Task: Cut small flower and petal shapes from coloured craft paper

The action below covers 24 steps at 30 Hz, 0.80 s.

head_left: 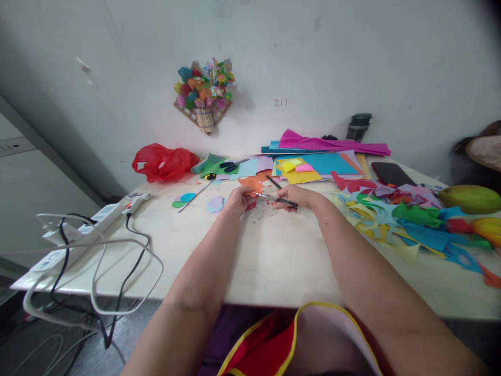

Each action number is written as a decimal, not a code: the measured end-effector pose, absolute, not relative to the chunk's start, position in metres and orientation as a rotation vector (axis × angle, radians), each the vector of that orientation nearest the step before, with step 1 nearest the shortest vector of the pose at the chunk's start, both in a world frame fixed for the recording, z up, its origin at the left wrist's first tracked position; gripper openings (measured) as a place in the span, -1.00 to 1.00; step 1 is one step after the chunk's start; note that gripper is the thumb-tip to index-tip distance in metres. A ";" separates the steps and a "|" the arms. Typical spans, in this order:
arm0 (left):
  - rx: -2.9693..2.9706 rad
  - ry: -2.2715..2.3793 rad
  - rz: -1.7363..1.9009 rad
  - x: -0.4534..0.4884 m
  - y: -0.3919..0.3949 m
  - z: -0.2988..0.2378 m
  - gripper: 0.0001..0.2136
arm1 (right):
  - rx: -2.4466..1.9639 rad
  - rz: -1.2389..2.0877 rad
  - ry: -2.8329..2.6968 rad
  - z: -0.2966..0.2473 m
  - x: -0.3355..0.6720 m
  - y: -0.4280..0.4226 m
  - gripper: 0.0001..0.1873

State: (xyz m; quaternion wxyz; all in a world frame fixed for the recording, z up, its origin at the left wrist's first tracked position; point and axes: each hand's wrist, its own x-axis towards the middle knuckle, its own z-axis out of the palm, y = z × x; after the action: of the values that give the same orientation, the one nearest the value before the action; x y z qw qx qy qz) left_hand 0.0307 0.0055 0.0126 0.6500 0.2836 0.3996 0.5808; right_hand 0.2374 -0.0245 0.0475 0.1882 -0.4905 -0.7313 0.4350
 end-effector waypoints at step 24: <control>0.634 0.884 1.313 0.029 0.007 0.011 -0.82 | -1.377 1.202 -2.065 0.045 0.237 -0.021 -0.63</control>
State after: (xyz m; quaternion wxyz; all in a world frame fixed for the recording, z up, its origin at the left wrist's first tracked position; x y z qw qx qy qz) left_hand 0.0287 0.0067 0.0106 0.6579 0.2799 0.3905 0.5800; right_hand 0.2372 -0.0206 0.0453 0.1906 -0.4902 -0.7350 0.4280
